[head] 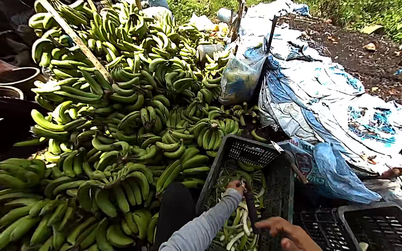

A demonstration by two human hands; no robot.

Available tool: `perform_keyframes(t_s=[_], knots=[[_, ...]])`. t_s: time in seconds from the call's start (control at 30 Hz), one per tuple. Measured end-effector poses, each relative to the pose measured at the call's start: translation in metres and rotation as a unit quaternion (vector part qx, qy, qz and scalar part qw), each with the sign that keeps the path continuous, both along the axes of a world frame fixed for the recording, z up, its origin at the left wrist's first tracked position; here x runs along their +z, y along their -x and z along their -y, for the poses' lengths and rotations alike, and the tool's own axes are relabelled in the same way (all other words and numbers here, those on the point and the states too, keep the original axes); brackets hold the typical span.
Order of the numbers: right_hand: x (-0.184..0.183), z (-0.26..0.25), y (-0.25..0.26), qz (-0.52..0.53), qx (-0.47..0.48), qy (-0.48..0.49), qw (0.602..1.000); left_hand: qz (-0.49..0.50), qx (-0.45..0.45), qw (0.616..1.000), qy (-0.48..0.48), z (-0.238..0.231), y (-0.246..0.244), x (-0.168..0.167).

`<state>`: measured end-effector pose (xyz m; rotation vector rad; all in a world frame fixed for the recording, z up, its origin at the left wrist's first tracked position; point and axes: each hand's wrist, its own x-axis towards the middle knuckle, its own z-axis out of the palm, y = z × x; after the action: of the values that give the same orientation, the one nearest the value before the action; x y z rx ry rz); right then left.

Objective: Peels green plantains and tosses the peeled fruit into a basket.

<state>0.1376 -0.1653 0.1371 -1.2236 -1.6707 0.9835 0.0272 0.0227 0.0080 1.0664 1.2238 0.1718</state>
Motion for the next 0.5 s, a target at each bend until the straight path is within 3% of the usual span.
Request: perform_keyframes(t_s=[0.03,0.1,0.17,0.27,0.33,0.4,0.5], knots=[[-0.027,-0.016,-0.012,0.102,-0.112,0.109,0.982,0.0,-0.012,1.0,-0.006,-0.002,-0.007,0.006],[-0.061,-0.054,-0.022,0.204,-0.213,0.325,0.899,0.018,-0.013,1.0,-0.002,-0.002,-0.025,0.022],[-0.076,-0.071,-0.025,0.213,-0.256,0.406,0.851,0.056,-0.016,0.998,0.017,0.001,-0.044,0.04],[-0.083,-0.075,-0.046,0.173,-0.318,0.441,0.822,0.119,-0.029,0.992,0.04,-0.004,-0.057,0.052],[-0.085,-0.068,-0.067,0.148,-0.352,0.441,0.812,0.082,-0.054,0.994,0.037,-0.029,-0.053,0.024],[-0.083,-0.053,-0.079,0.121,-0.386,0.397,0.824,-0.04,-0.086,0.995,-0.015,-0.062,-0.042,-0.038],[-0.074,-0.036,-0.085,0.102,-0.433,0.304,0.843,-0.218,-0.25,0.939,-0.085,-0.093,-0.036,-0.116]])
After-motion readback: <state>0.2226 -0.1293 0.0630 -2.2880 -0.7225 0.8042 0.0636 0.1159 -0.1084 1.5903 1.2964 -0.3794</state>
